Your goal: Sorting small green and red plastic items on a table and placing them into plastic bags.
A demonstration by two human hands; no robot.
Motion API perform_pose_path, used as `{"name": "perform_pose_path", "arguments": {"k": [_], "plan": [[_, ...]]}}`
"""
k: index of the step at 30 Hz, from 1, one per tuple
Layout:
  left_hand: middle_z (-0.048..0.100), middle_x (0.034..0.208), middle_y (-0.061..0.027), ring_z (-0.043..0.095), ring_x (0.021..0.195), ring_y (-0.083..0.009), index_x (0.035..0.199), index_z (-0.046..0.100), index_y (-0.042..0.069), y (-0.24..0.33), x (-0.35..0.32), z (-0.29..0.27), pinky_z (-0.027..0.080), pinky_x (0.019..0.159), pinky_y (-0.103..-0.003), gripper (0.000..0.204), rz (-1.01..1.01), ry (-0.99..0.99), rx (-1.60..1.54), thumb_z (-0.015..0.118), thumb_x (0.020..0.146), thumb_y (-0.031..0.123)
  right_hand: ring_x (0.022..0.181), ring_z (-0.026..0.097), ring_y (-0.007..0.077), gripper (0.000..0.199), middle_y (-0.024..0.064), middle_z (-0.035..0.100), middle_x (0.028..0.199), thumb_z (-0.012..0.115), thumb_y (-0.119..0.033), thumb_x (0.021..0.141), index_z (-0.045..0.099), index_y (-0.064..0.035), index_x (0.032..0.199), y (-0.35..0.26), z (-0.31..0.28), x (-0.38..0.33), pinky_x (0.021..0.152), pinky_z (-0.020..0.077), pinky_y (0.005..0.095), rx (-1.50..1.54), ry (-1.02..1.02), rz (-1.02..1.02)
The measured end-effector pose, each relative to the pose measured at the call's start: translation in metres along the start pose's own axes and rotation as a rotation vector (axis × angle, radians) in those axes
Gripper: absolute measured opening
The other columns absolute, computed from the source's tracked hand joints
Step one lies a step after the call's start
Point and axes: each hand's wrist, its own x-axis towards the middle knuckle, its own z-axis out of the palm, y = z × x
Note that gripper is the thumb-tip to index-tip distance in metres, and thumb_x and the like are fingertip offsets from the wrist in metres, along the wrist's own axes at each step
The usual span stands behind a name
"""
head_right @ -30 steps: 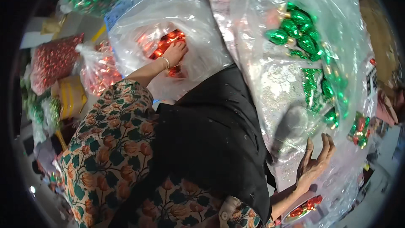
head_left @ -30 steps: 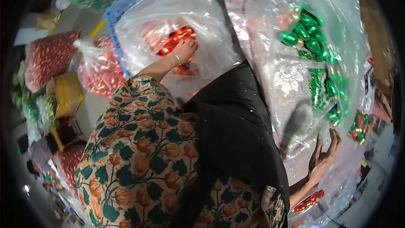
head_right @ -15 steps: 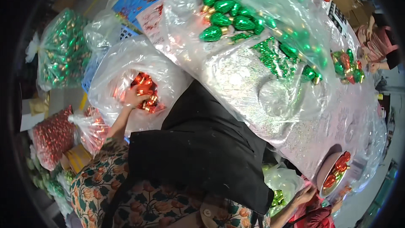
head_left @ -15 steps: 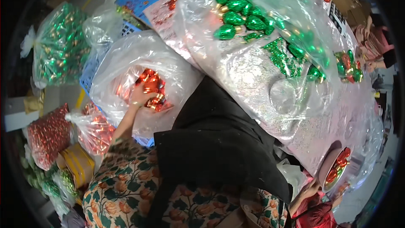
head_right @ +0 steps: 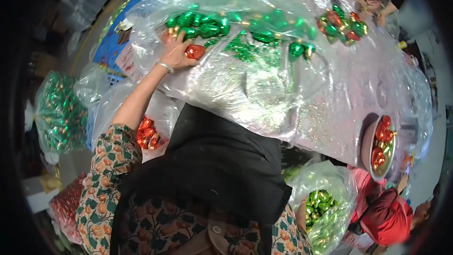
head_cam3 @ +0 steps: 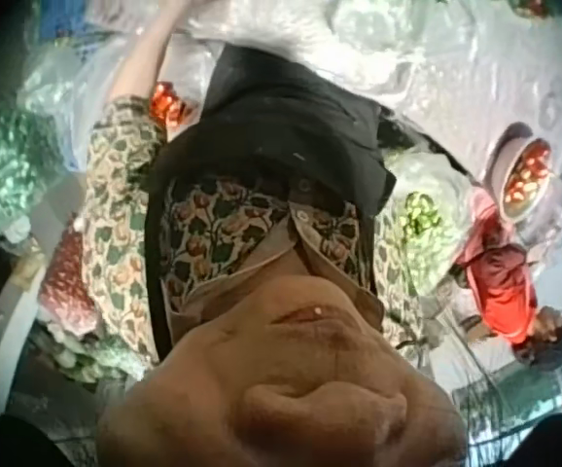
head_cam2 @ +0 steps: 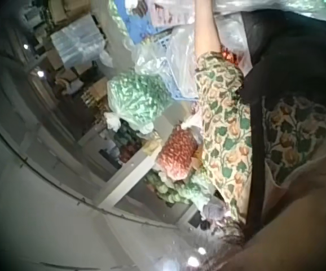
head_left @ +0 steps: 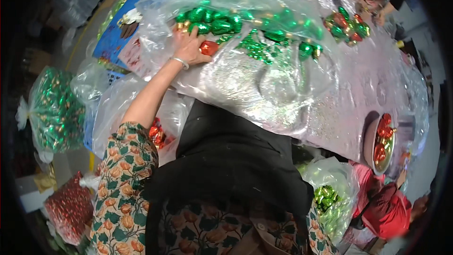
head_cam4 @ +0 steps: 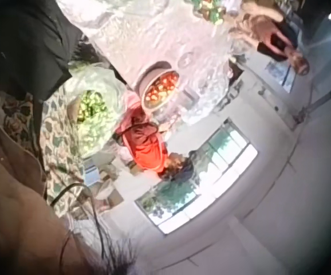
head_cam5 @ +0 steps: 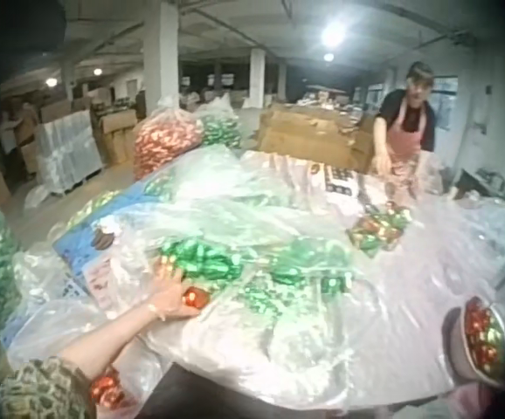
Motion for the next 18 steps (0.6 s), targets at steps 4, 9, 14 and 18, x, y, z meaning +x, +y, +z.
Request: {"name": "perform_pose_path", "arguments": {"k": [4, 9, 14, 18], "plan": [[0.041, 0.128, -0.0257, 0.044, 0.114, -0.0418, 0.108, 0.06, 0.002, 0.009, 0.027, 0.004, 0.037, 0.096, -0.046, 0.077, -0.04, -0.099, 0.219, 0.076, 0.054, 0.054, 0.079, 0.062, 0.0379, 0.037, 0.0211, 0.064, 0.085, 0.057, -0.038, 0.08, 0.063, -0.0018, 0.087, -0.022, -0.001, -0.009, 0.071, 0.0494, 0.0445, -0.062, -0.074, -0.053], [0.045, 0.121, -0.0237, 0.047, 0.111, -0.0373, 0.108, 0.06, 0.003, 0.0, 0.016, 0.002, 0.039, 0.094, -0.042, 0.069, -0.044, 0.109, 0.084, 0.078, 0.056, 0.046, 0.076, 0.059, 0.0407, 0.037, 0.022, 0.061, 0.079, 0.066, -0.036, 0.072, 0.057, -0.0021, 0.084, -0.082, -0.177, 0.003, 0.066, 0.0459, 0.0478, -0.095, 0.095, -0.069], [0.053, 0.108, -0.0168, 0.053, 0.102, -0.0278, 0.105, 0.061, 0.0, 0.016, 0.023, -0.031, 0.042, 0.09, -0.035, 0.058, -0.118, 0.319, -0.442, 0.077, 0.062, 0.036, 0.075, 0.062, 0.018, 0.028, 0.0147, 0.065, 0.084, 0.064, -0.017, 0.083, 0.059, 0.0006, 0.104, -0.278, -0.334, -0.015, 0.068, 0.0481, 0.0287, 0.716, 0.342, -0.505], [0.056, 0.101, -0.0102, 0.056, 0.097, -0.0196, 0.109, 0.057, -0.002, 0.102, 0.03, -0.097, 0.044, 0.086, -0.029, 0.054, 0.086, 0.37, -0.899, 0.076, 0.067, 0.027, 0.078, 0.064, 0.0186, 0.031, 0.0141, 0.064, 0.091, 0.07, -0.012, 0.077, 0.059, -0.0002, 0.104, -0.367, -0.341, -0.019, 0.068, 0.0494, 0.0285, 0.949, 0.494, -0.883]]}}
